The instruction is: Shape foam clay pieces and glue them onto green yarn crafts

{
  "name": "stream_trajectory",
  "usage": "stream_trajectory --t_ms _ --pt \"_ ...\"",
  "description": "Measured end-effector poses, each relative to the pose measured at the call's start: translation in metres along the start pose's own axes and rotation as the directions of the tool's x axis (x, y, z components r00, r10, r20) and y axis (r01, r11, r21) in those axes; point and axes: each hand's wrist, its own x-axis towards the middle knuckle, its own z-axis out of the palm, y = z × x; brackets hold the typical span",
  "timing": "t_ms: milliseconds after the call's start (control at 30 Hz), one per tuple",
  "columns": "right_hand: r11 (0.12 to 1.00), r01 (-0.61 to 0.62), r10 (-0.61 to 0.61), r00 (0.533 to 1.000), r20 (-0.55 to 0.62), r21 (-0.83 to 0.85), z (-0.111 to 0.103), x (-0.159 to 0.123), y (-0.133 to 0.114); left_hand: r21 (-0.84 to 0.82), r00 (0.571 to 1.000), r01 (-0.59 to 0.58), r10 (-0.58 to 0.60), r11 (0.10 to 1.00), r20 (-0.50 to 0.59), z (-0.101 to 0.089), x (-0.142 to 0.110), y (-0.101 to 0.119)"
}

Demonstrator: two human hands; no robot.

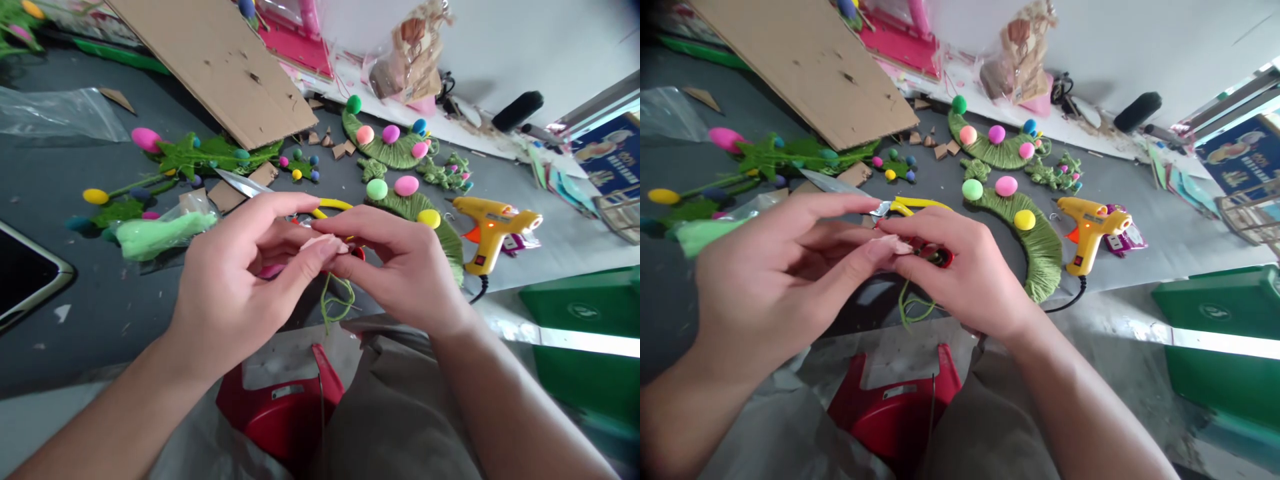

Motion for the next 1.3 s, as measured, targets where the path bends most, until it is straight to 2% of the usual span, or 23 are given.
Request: stream_trajectory --t_ms 133,400,500,700,900,967,1033,1100,1200,1300 --pt "0.999 0.047 -0.047 0.998 0.040 0.005 -0.002 0.000 -0.002 -0.003 0.999 0.033 -0.033 0.999 -0.015 -0.002 0.002 0.001" --pt "0.997 0.074 -0.074 0.997 0.025 0.024 -0.005 0.000 0.002 -0.030 0.996 0.080 -0.081 0.996 -0.039 -0.002 0.001 0.000" --pt "0.998 0.041 -0.039 0.999 -0.031 0.043 -0.004 0.000 0.001 -0.012 0.994 0.092 -0.092 0.996 -0.053 -0.002 0.001 0.000" --pt "0.994 -0.106 0.107 0.984 -0.145 0.011 -0.010 0.002 0.002 0.012 0.989 0.135 -0.134 0.991 -0.054 -0.002 0.002 0.002" --pt "0.996 -0.089 0.093 0.941 -0.324 0.028 -0.020 0.005 0.009 -0.042 0.993 0.110 -0.111 0.993 -0.025 -0.005 -0.001 0.000" --pt "0.995 -0.091 0.100 0.949 -0.299 0.045 -0.019 0.005 0.008 -0.135 0.991 0.128 -0.132 0.982 -0.021 -0.004 -0.001 0.001" --pt "0.993 -0.101 0.113 0.971 -0.209 0.065 -0.013 0.005 0.007 -0.254 0.988 0.153 -0.153 0.955 0.018 -0.002 -0.001 0.002" --pt "0.994 -0.072 0.083 0.989 -0.122 0.088 -0.006 0.005 0.005 -0.310 0.989 0.142 -0.125 0.940 0.072 -0.001 -0.001 0.002" --pt "0.996 -0.020 0.028 0.996 -0.088 0.090 0.002 0.004 0.003 -0.240 0.994 0.077 -0.055 0.968 0.098 0.000 -0.002 -0.002" --pt "0.998 -0.029 0.034 0.995 -0.092 0.061 0.004 0.003 0.000 -0.079 0.996 0.024 -0.017 0.997 0.082 -0.002 -0.003 -0.007"
